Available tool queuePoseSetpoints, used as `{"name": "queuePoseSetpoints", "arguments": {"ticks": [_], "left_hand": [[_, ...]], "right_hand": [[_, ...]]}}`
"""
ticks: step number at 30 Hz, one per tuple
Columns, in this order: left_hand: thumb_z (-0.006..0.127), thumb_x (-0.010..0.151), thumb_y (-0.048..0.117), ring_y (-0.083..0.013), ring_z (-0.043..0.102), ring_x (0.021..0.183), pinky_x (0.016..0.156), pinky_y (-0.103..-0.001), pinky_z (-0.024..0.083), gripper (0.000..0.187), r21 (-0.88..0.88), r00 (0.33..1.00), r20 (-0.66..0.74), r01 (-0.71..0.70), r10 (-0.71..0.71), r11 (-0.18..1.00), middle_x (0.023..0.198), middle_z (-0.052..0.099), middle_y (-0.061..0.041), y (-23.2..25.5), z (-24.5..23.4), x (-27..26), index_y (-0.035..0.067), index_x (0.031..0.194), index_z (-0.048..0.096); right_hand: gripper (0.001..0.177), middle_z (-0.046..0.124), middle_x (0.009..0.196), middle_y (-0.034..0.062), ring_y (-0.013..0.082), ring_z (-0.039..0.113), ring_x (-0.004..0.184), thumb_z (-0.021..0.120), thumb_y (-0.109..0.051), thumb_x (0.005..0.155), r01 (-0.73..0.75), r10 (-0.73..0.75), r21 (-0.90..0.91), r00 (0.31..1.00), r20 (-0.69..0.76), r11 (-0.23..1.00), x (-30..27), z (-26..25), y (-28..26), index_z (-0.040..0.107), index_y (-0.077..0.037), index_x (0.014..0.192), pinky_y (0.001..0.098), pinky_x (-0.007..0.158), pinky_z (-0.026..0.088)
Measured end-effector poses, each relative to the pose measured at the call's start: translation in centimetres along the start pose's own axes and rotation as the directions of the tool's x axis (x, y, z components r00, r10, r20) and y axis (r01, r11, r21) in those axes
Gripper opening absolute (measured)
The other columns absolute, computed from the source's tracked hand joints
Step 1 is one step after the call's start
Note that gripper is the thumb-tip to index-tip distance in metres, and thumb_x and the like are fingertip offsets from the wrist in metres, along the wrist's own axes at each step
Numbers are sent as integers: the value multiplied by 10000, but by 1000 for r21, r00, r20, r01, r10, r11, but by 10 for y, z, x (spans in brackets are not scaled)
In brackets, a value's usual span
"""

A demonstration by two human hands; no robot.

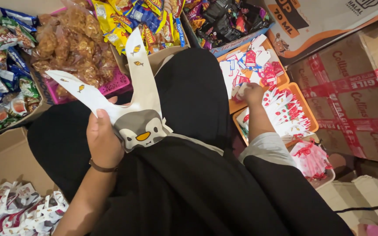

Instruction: Packing individual snack packets into small decorative rabbit-eared gift bags.

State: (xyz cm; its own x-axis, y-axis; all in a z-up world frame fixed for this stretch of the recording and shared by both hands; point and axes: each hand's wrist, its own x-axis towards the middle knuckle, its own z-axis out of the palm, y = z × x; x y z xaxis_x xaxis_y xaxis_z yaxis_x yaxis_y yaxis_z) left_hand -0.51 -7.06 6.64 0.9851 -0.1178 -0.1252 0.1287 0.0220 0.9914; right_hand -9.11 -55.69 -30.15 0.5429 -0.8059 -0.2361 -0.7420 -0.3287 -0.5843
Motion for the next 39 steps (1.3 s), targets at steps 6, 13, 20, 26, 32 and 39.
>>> {"name": "queuePoseSetpoints", "arguments": {"ticks": [6,13,20,26,32,39], "left_hand": [[314,1076,499,-204,683,983,1003,-400,495,576,19,1000,8,9,-10,1000,1052,724,-137,-5,0,0,46,1296,593],[323,1078,513,-221,678,988,995,-417,486,582,53,1000,3,11,-11,999,1058,723,-157,-10,-3,0,48,1297,597],[353,1086,281,-211,641,1011,983,-304,502,431,-201,995,94,63,-45,978,1163,700,-216,-24,-21,1,-28,1330,528],[377,1101,333,-176,613,932,925,-333,501,428,24,999,-25,-35,36,999,1032,689,-146,-7,-10,-5,-1,1229,612],[354,1109,390,-130,670,882,877,-323,545,481,12,995,-7,-96,96,995,975,746,-101,-19,-15,-3,65,1279,665],[363,1109,364,-124,676,873,854,-335,566,461,12,994,13,-105,104,994,975,764,-104,-41,-24,-4,76,1291,674]], "right_hand": [[334,649,1002,116,287,668,944,638,-28,803,-250,154,904,966,208,347,-34,-55,-93,761,-45,1113,429,788,607],[409,687,1143,59,216,741,969,619,72,849,-161,-221,956,951,216,244,-66,-85,-174,685,-29,1239,332,846,675],[656,522,1469,103,179,684,895,570,125,859,-189,-505,959,819,272,210,-87,-106,-226,504,-3,1499,258,779,553],[663,557,1105,141,296,734,902,639,171,869,210,-635,816,737,231,539,-89,-99,-242,473,-2,1487,323,833,623],[458,616,944,143,250,745,806,660,146,947,368,-654,751,749,110,548,-78,-92,-238,571,37,1383,286,687,641],[385,636,975,117,208,682,957,647,139,970,555,-736,667,677,-16,497,-109,-116,-270,627,31,1339,316,862,575]]}}
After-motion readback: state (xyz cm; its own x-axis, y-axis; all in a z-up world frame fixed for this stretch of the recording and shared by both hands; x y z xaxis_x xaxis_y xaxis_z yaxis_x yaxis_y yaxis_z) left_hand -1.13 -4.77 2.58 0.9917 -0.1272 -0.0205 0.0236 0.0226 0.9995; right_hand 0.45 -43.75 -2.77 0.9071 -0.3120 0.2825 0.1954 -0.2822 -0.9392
